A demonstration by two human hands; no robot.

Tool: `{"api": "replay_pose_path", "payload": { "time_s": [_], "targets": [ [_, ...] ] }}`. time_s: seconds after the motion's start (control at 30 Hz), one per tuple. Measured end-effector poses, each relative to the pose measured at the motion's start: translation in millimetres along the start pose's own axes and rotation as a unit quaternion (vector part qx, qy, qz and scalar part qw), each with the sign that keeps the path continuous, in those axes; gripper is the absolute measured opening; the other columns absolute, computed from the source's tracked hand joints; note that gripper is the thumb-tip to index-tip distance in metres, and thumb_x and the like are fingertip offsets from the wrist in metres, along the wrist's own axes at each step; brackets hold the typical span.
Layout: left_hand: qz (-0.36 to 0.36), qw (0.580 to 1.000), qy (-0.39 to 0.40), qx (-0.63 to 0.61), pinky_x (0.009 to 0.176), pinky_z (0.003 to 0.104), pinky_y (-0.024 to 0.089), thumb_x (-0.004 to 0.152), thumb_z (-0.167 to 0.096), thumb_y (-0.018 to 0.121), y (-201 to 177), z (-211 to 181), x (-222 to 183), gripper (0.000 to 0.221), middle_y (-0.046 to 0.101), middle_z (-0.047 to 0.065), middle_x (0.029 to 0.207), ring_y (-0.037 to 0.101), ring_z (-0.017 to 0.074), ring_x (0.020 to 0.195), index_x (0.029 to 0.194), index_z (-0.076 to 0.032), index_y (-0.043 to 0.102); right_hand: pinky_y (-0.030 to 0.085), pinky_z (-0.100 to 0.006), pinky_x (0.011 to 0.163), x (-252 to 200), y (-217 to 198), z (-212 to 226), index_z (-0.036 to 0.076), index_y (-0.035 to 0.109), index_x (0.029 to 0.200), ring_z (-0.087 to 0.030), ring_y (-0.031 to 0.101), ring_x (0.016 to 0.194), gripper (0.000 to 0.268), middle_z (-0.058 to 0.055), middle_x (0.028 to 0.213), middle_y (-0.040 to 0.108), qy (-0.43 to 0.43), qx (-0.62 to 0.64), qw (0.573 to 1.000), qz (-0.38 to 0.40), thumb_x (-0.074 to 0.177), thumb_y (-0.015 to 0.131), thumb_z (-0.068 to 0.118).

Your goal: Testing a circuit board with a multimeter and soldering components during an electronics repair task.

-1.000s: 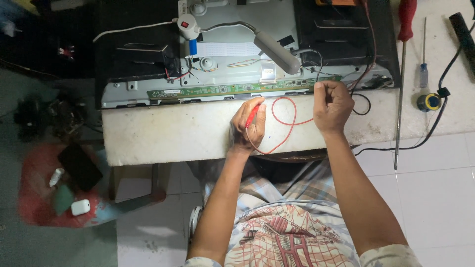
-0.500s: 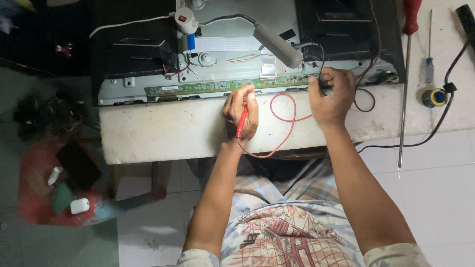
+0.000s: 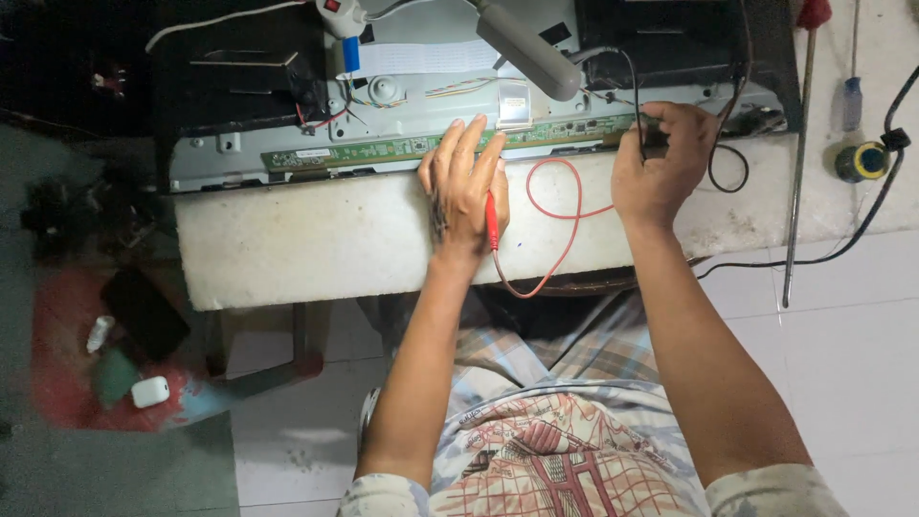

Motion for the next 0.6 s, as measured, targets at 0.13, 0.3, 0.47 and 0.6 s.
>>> {"api": "replay_pose_path", "payload": {
  "time_s": [0.13, 0.3, 0.47, 0.6],
  "targets": [
    [0.012, 1.0, 0.019, 0.02, 0.107, 0.045, 0.036, 0.091, -0.012, 0.064, -2, -4, 3, 0.03, 0.065, 0.009, 0.14, 0.055, 0.0291, 0.134, 0.118, -0.013, 0.076, 0.046, -0.046, 0.1, 6, -12, 9, 0.0, 0.063, 0.106, -0.032, 0.058, 0.104, 0.035, -0.014, 0.106, 0.065, 0.068, 0.042, 0.996, -0.028, 0.077, 0.055, -0.018],
    [-0.001, 0.999, 0.028, 0.023, 0.107, 0.044, 0.038, 0.093, -0.012, 0.065, -3, -7, 4, 0.033, 0.067, 0.009, 0.137, 0.058, 0.0285, 0.132, 0.125, -0.014, 0.073, 0.052, -0.033, 0.079, -1, -13, -5, 0.007, 0.066, 0.107, -0.023, 0.058, 0.094, 0.042, -0.007, 0.106, 0.059, 0.161, 0.061, 0.984, -0.039, 0.073, 0.049, -0.01],
    [-0.009, 0.999, 0.034, 0.014, 0.106, 0.043, 0.039, 0.091, -0.009, 0.066, -3, -7, 2, 0.035, 0.068, 0.009, 0.135, 0.059, 0.0279, 0.131, 0.125, -0.015, 0.073, 0.053, -0.028, 0.079, -8, -8, -13, 0.008, 0.064, 0.113, -0.017, 0.059, 0.091, 0.041, -0.005, 0.11, 0.056, 0.195, 0.163, 0.966, -0.048, 0.082, 0.049, -0.016],
    [0.02, 0.999, 0.029, 0.017, 0.108, 0.041, 0.036, 0.096, -0.01, 0.063, -2, -7, 2, 0.041, 0.068, 0.005, 0.139, 0.058, 0.0264, 0.134, 0.138, -0.014, 0.066, 0.054, -0.029, 0.078, -6, -8, -9, 0.008, 0.065, 0.112, -0.018, 0.06, 0.089, 0.04, -0.006, 0.11, 0.056, 0.19, 0.14, 0.971, -0.039, 0.082, 0.051, -0.015]
  ]
}}
Point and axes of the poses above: each hand's wrist, its own x-axis towards the middle knuckle, its own y-axis out of the palm, z = x × y, the point moved 6 cm from there along x, towards the middle knuckle
